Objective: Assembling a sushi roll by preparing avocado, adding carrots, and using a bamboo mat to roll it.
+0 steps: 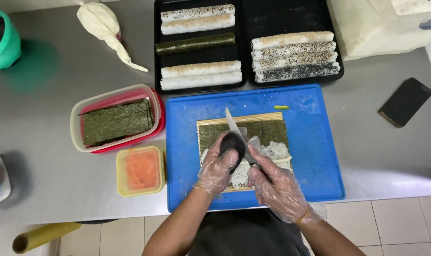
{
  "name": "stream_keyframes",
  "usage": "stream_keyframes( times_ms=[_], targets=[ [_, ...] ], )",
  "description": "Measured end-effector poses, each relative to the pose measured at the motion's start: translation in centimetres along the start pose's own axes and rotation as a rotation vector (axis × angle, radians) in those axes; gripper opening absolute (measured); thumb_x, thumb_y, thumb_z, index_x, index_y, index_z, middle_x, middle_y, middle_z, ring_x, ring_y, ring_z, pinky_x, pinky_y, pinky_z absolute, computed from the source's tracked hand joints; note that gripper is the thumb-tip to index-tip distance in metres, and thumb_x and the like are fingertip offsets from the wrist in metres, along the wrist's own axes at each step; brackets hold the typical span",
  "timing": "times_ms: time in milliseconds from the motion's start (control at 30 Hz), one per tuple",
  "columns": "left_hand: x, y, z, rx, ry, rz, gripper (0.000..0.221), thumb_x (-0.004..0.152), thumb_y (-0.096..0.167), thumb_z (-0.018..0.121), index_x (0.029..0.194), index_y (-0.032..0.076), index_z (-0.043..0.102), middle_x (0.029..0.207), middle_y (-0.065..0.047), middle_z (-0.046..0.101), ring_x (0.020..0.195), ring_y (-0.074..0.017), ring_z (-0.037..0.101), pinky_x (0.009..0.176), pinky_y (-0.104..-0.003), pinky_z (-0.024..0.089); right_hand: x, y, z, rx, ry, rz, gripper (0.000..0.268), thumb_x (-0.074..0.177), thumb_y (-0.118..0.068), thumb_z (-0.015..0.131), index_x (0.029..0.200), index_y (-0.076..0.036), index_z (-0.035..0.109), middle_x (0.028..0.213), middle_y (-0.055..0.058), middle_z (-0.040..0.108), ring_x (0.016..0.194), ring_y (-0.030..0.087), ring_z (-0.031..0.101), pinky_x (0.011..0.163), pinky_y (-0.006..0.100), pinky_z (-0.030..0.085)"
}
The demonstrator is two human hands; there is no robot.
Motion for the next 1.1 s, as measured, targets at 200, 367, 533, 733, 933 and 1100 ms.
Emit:
stream_keyframes(
  times_ms=[200,367,533,733,933,1100],
  targets=[
    [1.7,3.9,1.7,0.534,0.016,0.090,0.030,0.092,0.022,0.088,0.119,0.015,0.077,0.125,-0.004,0.077,0.108,-0.0159,0.070,0.098,-0.036,0.060,1.1,-1.6,-0.6,-0.230,-0.117,0.143,0.059,0.109,-0.037,0.059,0.167,-0.030,0.057,0.078,-0.003,0.074,0.041,0.009,0.065,0.047,0.027,0.065],
    [3.1,3.6,1.8,-0.182,0.062,0.158,0.021,0.098,0.004,0.080,0.114,0.006,0.067,0.103,-0.021,0.067,0.091,-0.0359,0.067,0.082,-0.050,0.056,-0.6,-0.5,0.7,-0.251,-0.001,-0.158,0.052,0.111,-0.021,0.065,0.163,-0.016,0.061,0.142,-0.008,0.081,0.059,0.001,0.050,0.056,0.023,0.051],
    [4.2,2.1,1.0,-0.291,0.253,0.149,0.021,0.100,0.013,0.073,0.120,0.006,0.070,0.103,-0.017,0.069,0.090,-0.0303,0.067,0.085,-0.048,0.062,-1.5,1.2,1.9,-0.347,-0.009,-0.287,0.055,0.113,-0.017,0.063,0.166,-0.006,0.052,0.169,0.011,0.060,0.151,0.025,0.067,0.120,0.032,0.058],
    [5.5,2.5,0.9,-0.468,0.248,0.155,0.018,0.102,0.017,0.076,0.115,0.005,0.072,0.103,-0.015,0.067,0.091,-0.0272,0.066,0.087,-0.043,0.063,-3.1,1.8,0.8,-0.511,-0.013,-0.336,0.056,0.111,-0.019,0.068,0.164,-0.007,0.054,0.167,0.006,0.063,0.141,0.017,0.075,0.103,0.027,0.066],
    [6.4,3.5,-1.4,-0.457,0.296,0.169,0.018,0.102,0.022,0.077,0.112,0.007,0.073,0.103,-0.015,0.069,0.094,-0.0295,0.067,0.086,-0.042,0.061,-4.2,4.3,-6.2,-0.443,-0.079,0.066,0.059,0.102,-0.029,0.070,0.160,-0.021,0.061,0.164,0.005,0.069,0.111,0.017,0.082,0.091,0.031,0.068],
    [5.3,2.7,-1.9,-0.414,0.368,0.021,0.035,0.095,0.026,0.077,0.122,0.005,0.073,0.106,-0.017,0.072,0.099,-0.0336,0.071,0.094,-0.051,0.064,-2.5,13.8,-17.5,-0.795,0.143,-0.265,0.031,0.117,-0.029,0.054,0.140,-0.008,0.056,0.072,0.001,0.062,0.041,0.008,0.046,0.025,0.026,0.047]
  ],
)
Point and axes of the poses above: each hand's wrist, its own x-axis towards the middle knuckle, its own z-axis out of the palm, y = z × x, the point moved 3 cm from there along x, towards the middle knuckle
